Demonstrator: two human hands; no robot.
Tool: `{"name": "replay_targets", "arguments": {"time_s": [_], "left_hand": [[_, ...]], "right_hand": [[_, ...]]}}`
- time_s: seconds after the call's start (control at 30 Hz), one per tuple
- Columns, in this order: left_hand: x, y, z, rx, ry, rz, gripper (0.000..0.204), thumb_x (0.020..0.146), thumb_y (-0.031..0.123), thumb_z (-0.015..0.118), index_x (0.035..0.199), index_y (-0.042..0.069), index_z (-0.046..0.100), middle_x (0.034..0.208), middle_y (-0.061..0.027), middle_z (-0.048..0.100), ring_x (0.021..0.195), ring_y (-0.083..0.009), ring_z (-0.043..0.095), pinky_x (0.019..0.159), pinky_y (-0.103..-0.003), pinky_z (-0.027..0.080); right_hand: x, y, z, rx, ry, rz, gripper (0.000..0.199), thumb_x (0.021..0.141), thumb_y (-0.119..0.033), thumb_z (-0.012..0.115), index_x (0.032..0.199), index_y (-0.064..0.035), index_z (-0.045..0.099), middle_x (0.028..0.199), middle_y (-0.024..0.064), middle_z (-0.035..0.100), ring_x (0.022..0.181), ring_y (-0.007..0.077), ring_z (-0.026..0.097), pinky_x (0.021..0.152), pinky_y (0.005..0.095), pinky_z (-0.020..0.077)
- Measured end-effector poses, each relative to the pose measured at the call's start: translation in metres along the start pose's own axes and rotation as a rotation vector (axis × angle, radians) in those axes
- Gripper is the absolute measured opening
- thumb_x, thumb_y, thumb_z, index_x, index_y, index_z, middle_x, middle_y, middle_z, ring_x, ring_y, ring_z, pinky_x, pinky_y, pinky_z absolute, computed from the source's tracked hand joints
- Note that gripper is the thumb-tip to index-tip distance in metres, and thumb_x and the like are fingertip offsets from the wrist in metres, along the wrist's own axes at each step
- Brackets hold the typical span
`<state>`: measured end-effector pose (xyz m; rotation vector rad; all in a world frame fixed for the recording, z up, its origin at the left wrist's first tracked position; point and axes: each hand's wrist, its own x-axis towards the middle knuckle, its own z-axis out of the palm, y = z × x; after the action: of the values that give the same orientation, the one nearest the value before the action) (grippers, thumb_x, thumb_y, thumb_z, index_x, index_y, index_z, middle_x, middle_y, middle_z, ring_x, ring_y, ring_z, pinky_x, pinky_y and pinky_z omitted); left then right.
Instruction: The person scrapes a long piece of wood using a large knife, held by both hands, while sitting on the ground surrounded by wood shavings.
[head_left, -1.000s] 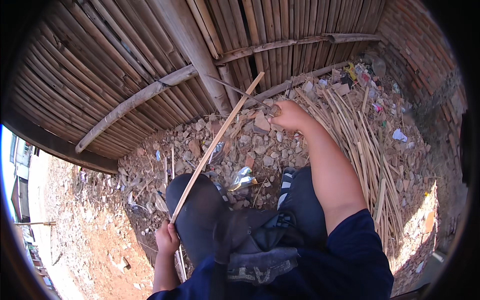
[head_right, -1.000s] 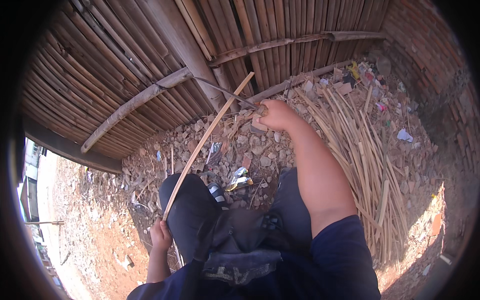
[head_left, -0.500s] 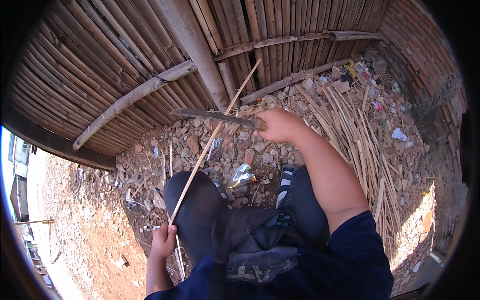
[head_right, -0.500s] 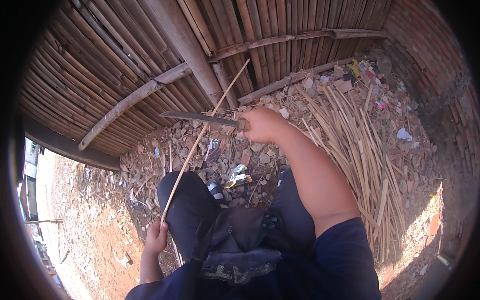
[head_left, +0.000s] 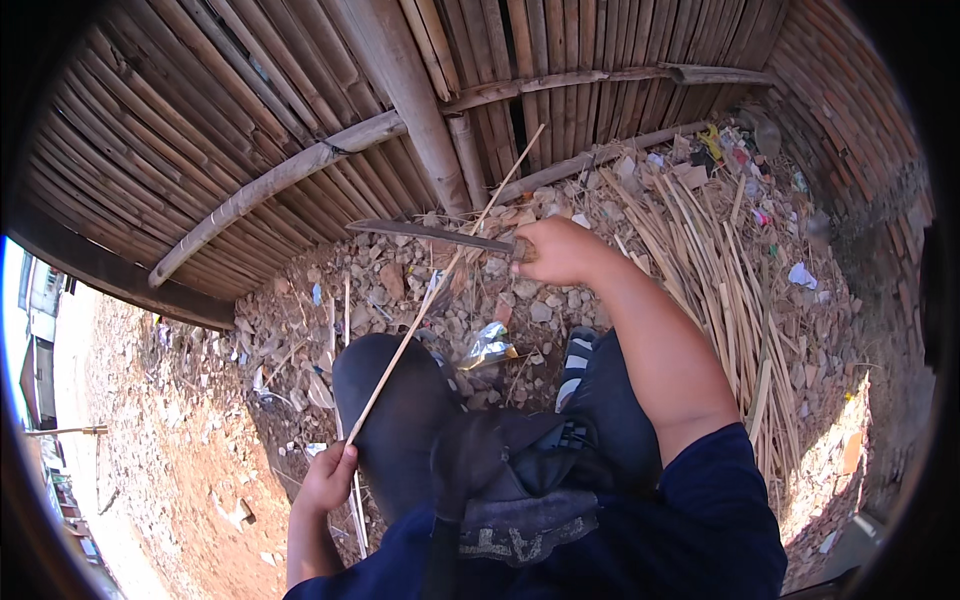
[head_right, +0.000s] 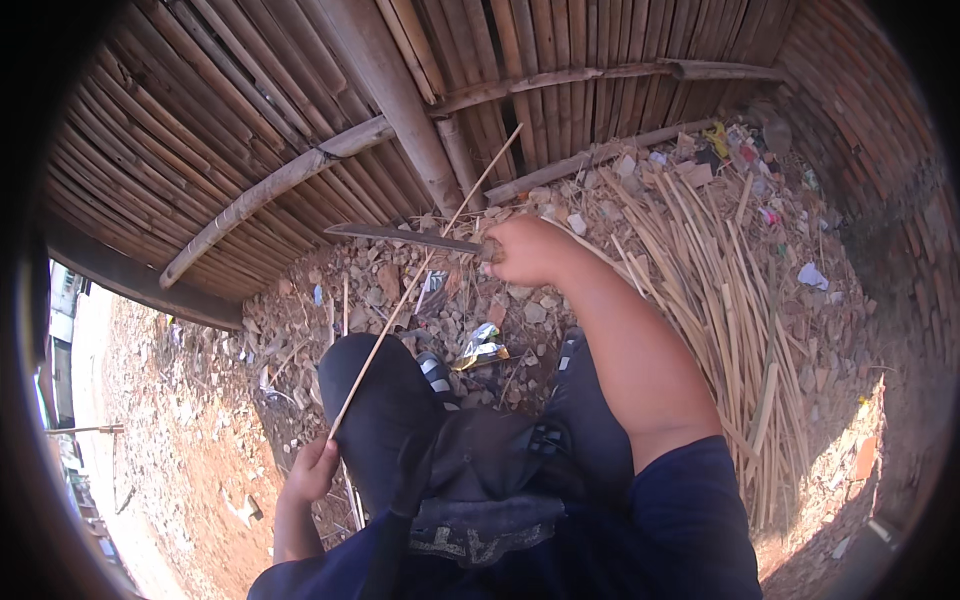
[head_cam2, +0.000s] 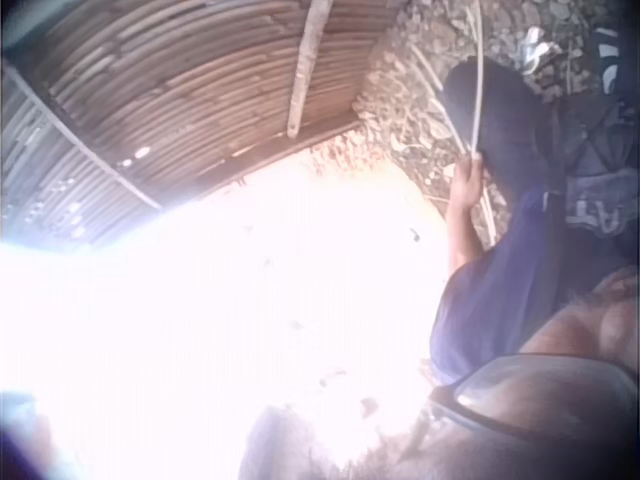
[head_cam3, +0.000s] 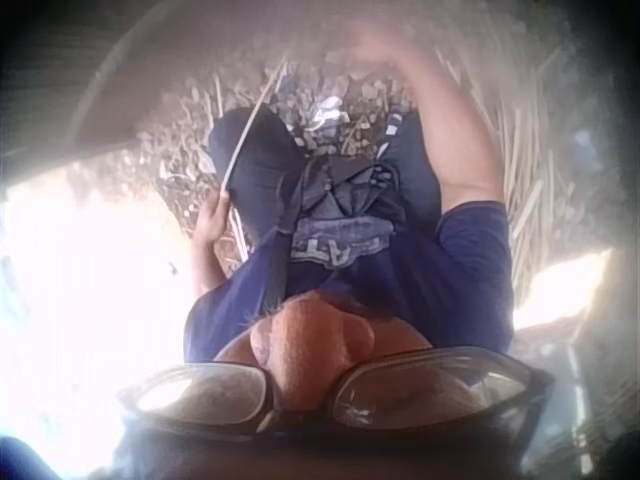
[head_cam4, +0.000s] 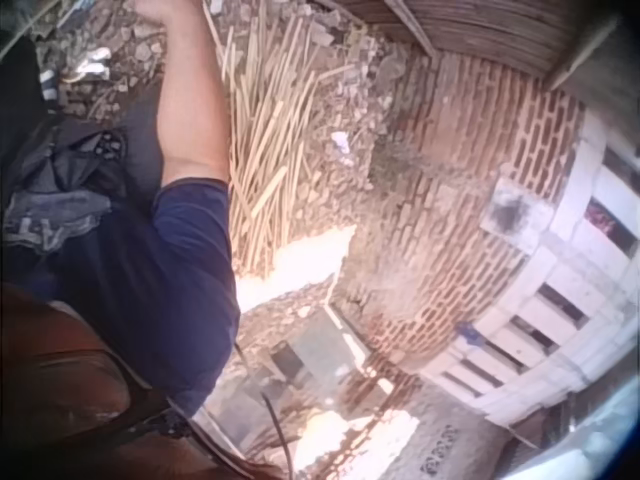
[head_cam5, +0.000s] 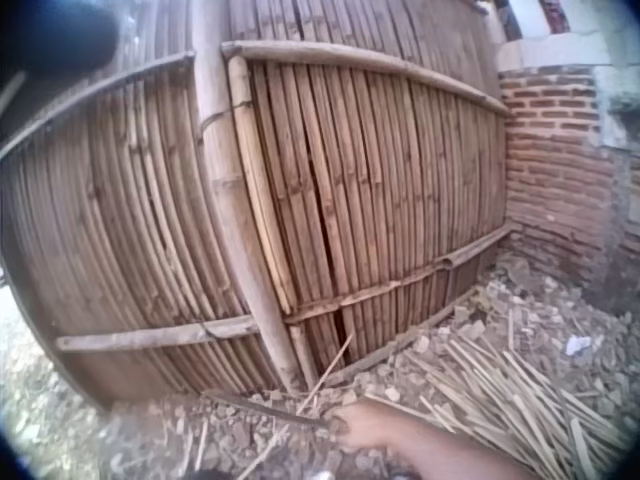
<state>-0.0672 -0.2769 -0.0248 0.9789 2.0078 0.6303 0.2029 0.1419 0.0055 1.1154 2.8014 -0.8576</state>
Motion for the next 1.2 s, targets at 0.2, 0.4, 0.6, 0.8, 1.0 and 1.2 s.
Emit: {"name": "replay_targets", "arguments": {"time_s": [0.2,0.4,0.6,0.8,1.0,1.2], "left_hand": [[0.003,-0.005,0.004,-0.103,-0.035,0.014,0.044,0.107,0.041,0.047,0.082,0.005,0.053,0.064,0.0044,0.048,0.057,-0.0065,0.043,0.052,-0.026,0.035],[0.008,-0.016,0.003,-0.117,-0.053,-0.024,0.045,0.107,0.044,0.047,0.081,0.008,0.053,0.065,0.0050,0.048,0.057,-0.0065,0.042,0.051,-0.026,0.035],[0.010,-0.024,0.000,-0.349,-0.134,-0.099,0.047,0.104,0.053,0.049,0.082,0.010,0.052,0.066,0.0058,0.044,0.056,-0.0063,0.038,0.051,-0.024,0.031],[0.015,-0.029,0.002,-0.243,-0.102,-0.029,0.049,0.103,0.054,0.049,0.081,0.011,0.052,0.066,0.0064,0.043,0.055,-0.0063,0.037,0.050,-0.025,0.030],[0.010,-0.028,0.001,-0.284,-0.107,-0.034,0.048,0.104,0.053,0.048,0.081,0.010,0.052,0.066,0.0061,0.043,0.053,-0.0062,0.036,0.049,-0.025,0.030],[0.011,-0.018,0.002,-0.213,-0.066,-0.061,0.047,0.107,0.045,0.048,0.081,0.006,0.055,0.070,0.0045,0.049,0.065,-0.0078,0.041,0.059,-0.026,0.036]], "right_hand": [[0.003,0.007,0.002,0.015,0.006,-0.063,0.052,0.081,-0.036,0.077,0.122,-0.0067,0.067,0.110,0.0232,0.070,0.105,0.0381,0.067,0.092,0.0453,0.0524],[0.000,-0.003,0.002,0.045,0.010,-0.032,0.048,0.082,-0.036,0.077,0.119,-0.0065,0.068,0.110,0.0228,0.070,0.105,0.0392,0.066,0.091,0.0456,0.0524],[0.005,0.000,0.001,0.074,-0.008,-0.115,0.051,0.081,-0.035,0.078,0.122,-0.0061,0.067,0.109,0.0228,0.070,0.105,0.0390,0.066,0.092,0.0452,0.0518],[0.011,0.012,0.009,0.152,0.091,-0.097,0.053,0.080,-0.036,0.079,0.122,-0.0056,0.067,0.107,0.0223,0.070,0.105,0.0392,0.066,0.093,0.0443,0.0511],[0.008,-0.001,0.014,0.059,-0.026,-0.165,0.051,0.080,-0.036,0.079,0.119,-0.0059,0.068,0.108,0.0220,0.070,0.105,0.0383,0.067,0.092,0.0436,0.0520],[0.015,0.014,0.002,0.213,0.053,0.012,0.053,0.079,-0.037,0.079,0.119,-0.0043,0.068,0.109,0.0214,0.070,0.106,0.0375,0.067,0.091,0.0445,0.0520]]}}
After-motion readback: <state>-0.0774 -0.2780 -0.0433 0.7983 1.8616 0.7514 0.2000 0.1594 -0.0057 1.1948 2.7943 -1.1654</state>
